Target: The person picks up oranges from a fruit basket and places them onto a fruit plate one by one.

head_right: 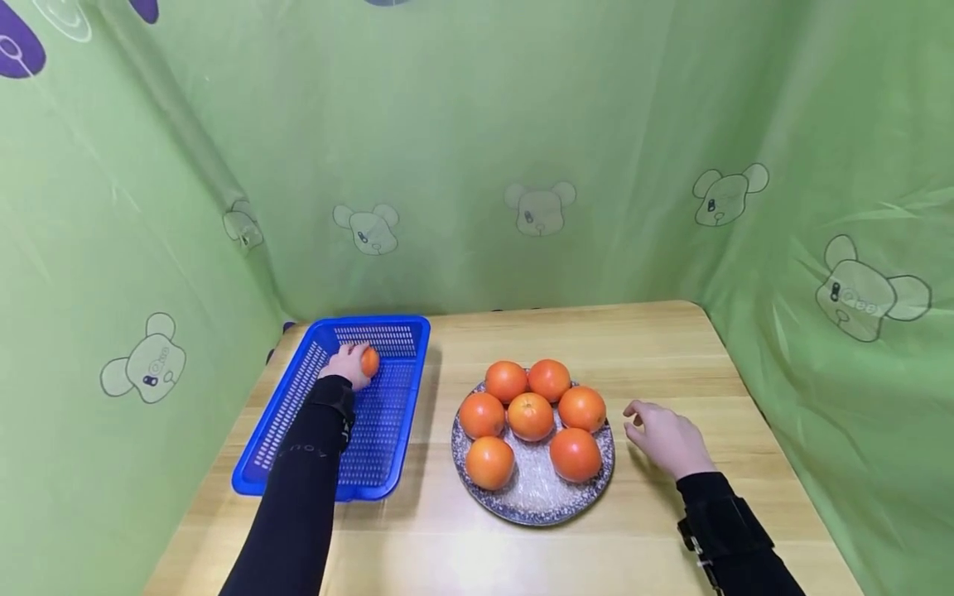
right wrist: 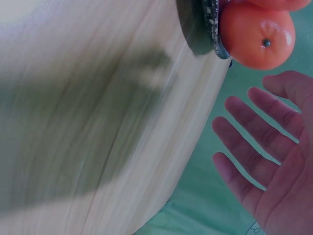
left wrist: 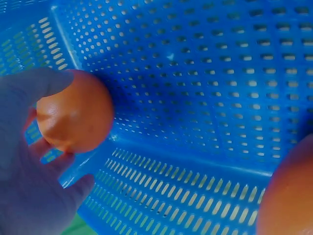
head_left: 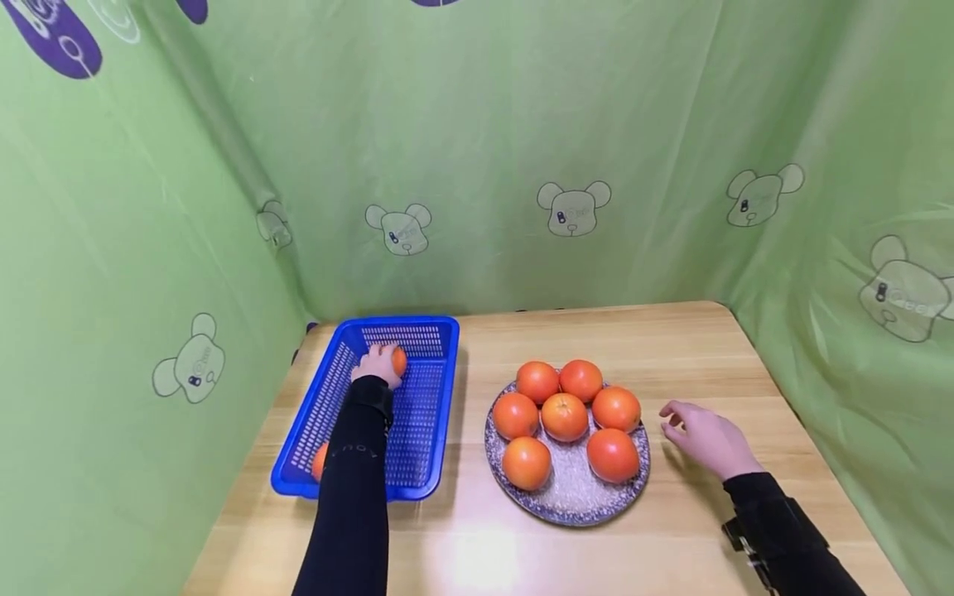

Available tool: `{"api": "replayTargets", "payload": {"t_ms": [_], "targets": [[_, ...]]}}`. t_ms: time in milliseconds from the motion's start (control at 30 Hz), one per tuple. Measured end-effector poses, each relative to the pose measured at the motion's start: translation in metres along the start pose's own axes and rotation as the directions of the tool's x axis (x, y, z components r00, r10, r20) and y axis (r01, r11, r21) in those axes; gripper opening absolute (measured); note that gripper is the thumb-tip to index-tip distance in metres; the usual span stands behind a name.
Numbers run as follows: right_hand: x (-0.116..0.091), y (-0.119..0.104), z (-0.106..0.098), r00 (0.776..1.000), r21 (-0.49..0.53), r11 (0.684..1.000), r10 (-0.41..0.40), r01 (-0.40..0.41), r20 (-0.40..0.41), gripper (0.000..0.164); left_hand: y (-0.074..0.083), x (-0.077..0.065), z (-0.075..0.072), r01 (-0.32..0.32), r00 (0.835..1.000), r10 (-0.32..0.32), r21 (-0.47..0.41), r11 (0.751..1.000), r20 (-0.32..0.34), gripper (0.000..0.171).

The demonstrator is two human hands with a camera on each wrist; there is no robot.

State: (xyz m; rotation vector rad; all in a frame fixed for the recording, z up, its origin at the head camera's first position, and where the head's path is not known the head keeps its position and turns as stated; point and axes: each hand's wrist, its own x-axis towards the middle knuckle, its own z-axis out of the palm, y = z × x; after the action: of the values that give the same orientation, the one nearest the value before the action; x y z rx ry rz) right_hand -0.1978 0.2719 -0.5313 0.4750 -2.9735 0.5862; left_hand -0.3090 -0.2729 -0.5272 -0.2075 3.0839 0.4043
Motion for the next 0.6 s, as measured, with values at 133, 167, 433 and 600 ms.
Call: {"api": "replayTargets", "payload": {"t_ms": [133,167,433,600], "targets": [[-0.006,0.0,0.001,1.0,-0.003,1.0,-0.008,0.008,0.009,0.02,-0.004,-0.006,0.008,0.058,0.994,-0.059,0.012,0.998,0.088,0.075],[-0.007,-0.001,0.001,1.0,-0.004,1.0,-0.009,0.009,0.01,0.02,-0.004,-0.007,0.009,0.063,0.991,-0.063,0.009,0.998,0.119,0.077],[-0.004,-0.002,0.0,1.0,-0.001,1.0,-0.018,0.018,0.013,0.022,0.001,-0.013,-0.007,-0.072,0.979,0.073,-0.013,0.997,0.192,0.08],[-0.002,-0.004,-0.001,1.0,0.007,1.0,-0.017,0.016,0.019,0.023,0.016,-0.013,-0.023,-0.176,0.974,0.203,-0.229,0.958,0.102,0.08]]}}
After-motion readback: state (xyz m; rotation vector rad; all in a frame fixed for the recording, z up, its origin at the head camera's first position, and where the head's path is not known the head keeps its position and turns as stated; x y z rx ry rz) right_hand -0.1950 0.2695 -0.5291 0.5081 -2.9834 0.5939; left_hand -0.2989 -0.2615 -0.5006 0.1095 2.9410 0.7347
